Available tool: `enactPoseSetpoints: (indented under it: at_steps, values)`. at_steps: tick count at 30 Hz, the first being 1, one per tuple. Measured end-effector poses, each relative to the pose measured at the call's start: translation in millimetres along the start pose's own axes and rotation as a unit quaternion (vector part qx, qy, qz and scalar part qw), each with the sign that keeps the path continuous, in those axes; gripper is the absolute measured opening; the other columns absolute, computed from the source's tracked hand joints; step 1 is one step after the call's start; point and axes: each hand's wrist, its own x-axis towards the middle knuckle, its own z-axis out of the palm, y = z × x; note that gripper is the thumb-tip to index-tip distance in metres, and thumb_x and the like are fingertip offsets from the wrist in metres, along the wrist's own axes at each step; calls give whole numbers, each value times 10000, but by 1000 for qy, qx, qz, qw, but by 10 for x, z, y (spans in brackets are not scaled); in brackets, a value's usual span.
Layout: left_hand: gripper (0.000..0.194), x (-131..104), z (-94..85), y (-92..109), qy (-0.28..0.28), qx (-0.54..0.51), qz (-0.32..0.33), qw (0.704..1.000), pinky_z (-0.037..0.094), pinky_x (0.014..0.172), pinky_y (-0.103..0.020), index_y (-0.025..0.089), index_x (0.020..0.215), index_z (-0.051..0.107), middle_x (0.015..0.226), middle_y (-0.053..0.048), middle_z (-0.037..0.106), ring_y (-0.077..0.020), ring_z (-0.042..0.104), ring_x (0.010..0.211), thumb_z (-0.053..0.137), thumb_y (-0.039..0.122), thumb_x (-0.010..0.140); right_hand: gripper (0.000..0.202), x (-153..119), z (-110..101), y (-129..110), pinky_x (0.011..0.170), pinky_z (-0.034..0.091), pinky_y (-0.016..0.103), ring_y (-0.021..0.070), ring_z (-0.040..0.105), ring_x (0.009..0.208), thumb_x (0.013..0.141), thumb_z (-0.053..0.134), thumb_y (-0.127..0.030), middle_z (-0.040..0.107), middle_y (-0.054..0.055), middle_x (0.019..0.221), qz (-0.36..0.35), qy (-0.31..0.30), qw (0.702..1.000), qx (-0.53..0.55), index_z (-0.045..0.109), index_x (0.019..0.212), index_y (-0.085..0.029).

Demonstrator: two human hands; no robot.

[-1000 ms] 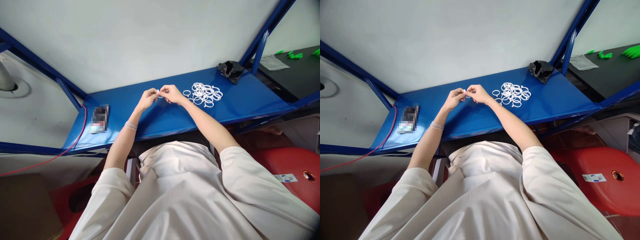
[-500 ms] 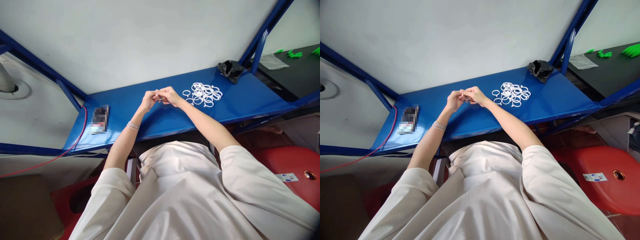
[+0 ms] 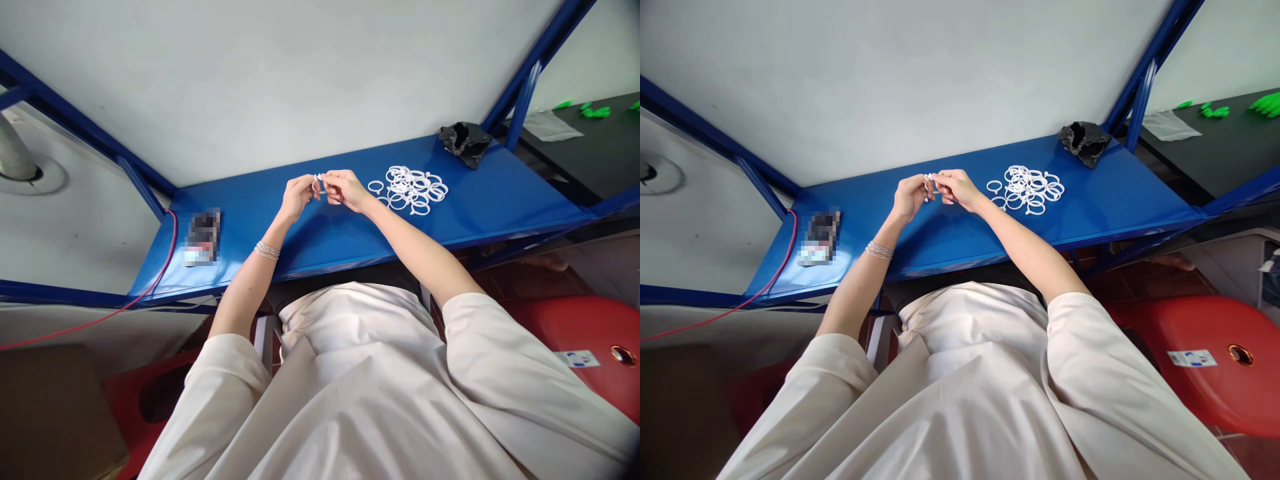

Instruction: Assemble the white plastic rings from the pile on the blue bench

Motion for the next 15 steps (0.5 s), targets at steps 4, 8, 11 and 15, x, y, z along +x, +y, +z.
enactPoseSetpoints:
  at_steps: [4,8,11,15]
  values:
    - [450,32,-31,-77,34,15,30,999,541,659,-327,231,913,663,860,-34,683,-150,667,662,686,666,1029,572,29,-50,25,415,341,188,65,315,450,1005,899,-508,448,-90,552,-11,1,1000,-1,481,729,-233]
    - [499,46,-61,-182,80,31,113,990,503,588,-283,243,977,685,808,-1,669,-123,660,600,778,733,988,607,63,-77,73,406,342,202,64,316,443,968,923,-593,457,-88,544,-35,20,999,-32,499,722,-235]
    - [543,43,-73,-258,88,57,139,985,504,570,-267,249,967,673,690,22,616,-128,651,577,761,785,976,632,81,-86,117,406,335,235,78,357,443,909,939,-687,497,-66,547,-55,33,994,-91,546,712,-233]
    - [523,54,-91,-345,96,102,131,982,502,567,-266,249,973,670,673,18,627,-136,659,580,723,768,1011,623,87,-112,165,500,383,289,131,477,530,892,898,-768,615,-2,622,-96,45,970,-220,655,737,-215]
